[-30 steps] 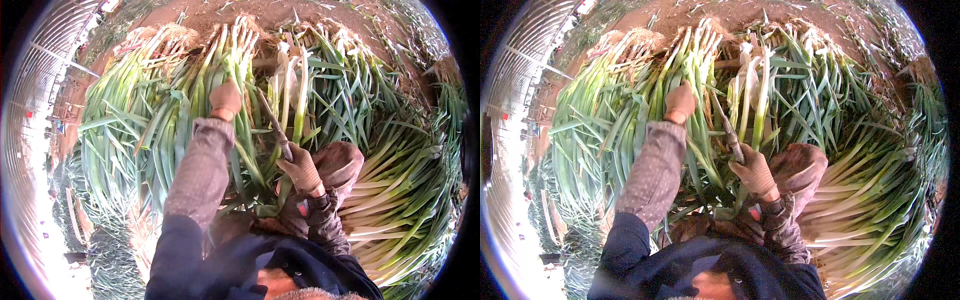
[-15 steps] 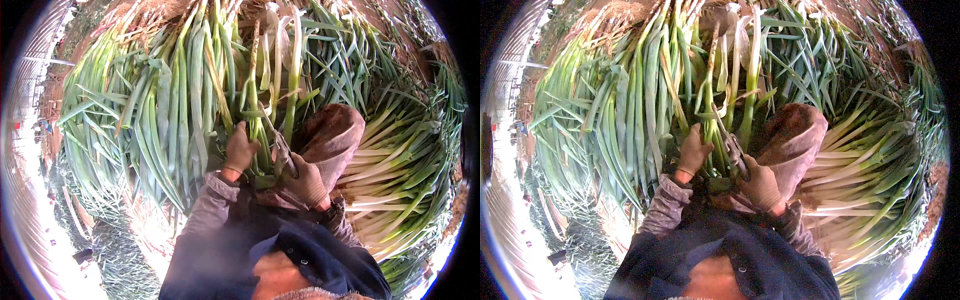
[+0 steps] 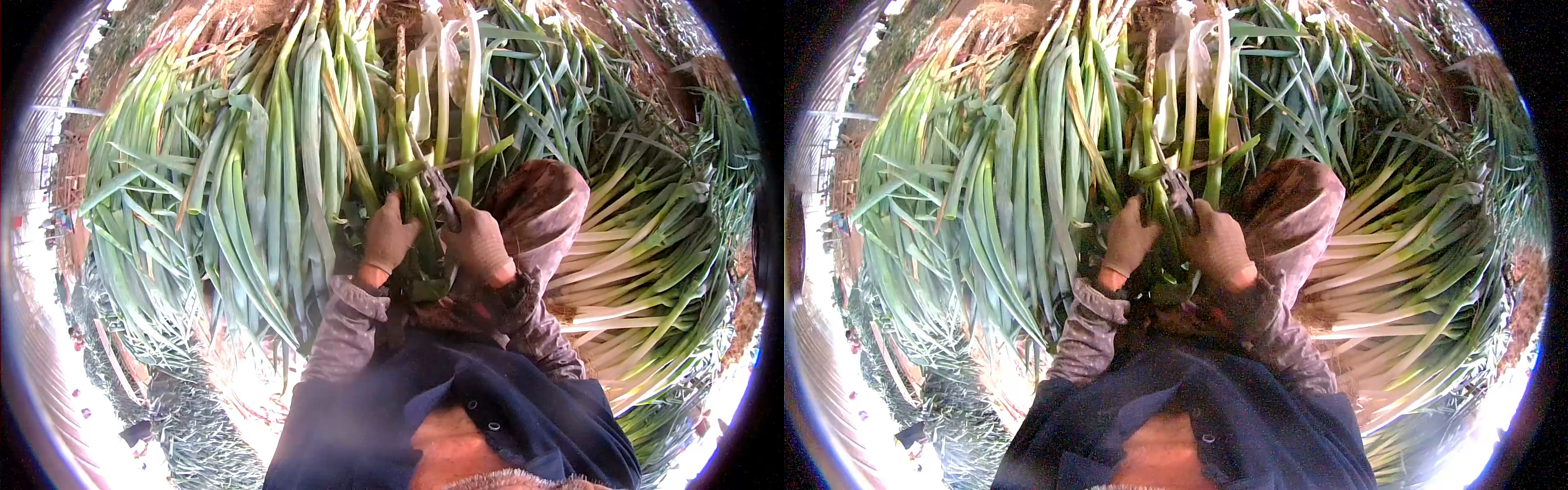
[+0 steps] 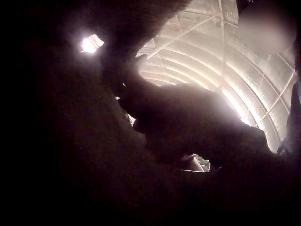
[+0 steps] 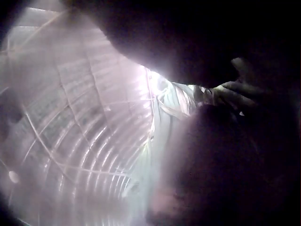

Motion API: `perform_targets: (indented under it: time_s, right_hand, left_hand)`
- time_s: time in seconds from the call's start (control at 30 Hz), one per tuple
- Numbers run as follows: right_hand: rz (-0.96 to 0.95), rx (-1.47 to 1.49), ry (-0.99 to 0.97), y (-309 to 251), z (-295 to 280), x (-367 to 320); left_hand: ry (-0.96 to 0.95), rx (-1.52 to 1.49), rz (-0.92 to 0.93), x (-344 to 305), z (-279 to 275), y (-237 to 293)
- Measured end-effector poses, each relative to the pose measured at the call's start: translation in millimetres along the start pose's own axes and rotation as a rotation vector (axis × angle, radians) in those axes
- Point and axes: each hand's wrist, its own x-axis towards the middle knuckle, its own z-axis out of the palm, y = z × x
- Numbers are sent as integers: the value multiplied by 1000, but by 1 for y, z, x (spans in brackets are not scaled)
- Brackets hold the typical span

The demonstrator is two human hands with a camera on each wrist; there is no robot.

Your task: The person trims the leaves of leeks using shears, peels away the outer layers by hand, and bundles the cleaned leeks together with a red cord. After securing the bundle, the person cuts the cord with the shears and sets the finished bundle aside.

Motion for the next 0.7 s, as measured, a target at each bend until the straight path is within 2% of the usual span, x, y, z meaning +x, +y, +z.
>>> perform_targets:
  time_s: [0.17, 0.3, 0.53, 0.7]
  right_hand:
    - [-107, -28, 84, 2, 6, 45]
    - [-63, -120, 95, 8, 13, 87]
    - [3, -93, 77, 2, 11, 131]
    - [12, -120, 102, 5, 9, 173]
  left_hand:
    - [-52, 15, -43, 2, 0, -4]
    - [-65, -23, -38, 3, 0, -1]
    - [-94, 21, -91, 2, 0, 5]
    - [-42, -75, 3, 1, 2, 9]
